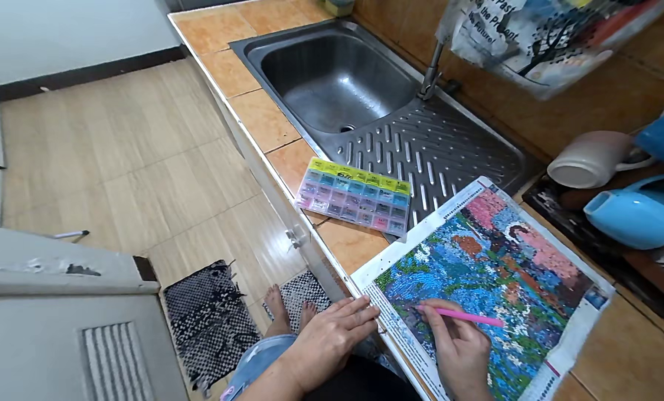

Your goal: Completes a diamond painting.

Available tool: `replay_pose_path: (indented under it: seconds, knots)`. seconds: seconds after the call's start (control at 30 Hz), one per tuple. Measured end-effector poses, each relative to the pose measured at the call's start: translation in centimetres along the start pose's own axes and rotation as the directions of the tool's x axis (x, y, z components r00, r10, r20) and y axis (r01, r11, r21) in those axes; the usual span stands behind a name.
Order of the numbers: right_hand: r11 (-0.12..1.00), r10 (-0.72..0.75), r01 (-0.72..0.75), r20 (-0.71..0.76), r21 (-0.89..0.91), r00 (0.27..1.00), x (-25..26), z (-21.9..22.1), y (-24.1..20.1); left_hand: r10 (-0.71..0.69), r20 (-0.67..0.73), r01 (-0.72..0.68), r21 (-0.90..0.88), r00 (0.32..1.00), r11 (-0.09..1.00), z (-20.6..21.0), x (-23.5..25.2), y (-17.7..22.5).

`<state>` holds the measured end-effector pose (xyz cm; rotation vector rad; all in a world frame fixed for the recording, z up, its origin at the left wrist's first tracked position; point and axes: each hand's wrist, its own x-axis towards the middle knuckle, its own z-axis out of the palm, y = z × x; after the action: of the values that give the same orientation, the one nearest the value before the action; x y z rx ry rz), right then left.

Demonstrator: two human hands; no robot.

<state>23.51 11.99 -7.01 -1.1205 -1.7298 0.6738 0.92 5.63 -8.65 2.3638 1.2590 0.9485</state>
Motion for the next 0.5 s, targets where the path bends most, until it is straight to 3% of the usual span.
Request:
replay_pose_path:
  seconds: [0.5]
  knots:
    - [0.999,0.049,-0.049,-0.001,-0.003,0.999,0.43,-0.26,-0.32,0.003,0.004,-0.003,0.003,1.000,1.000,-0.09,0.08,-0.07]
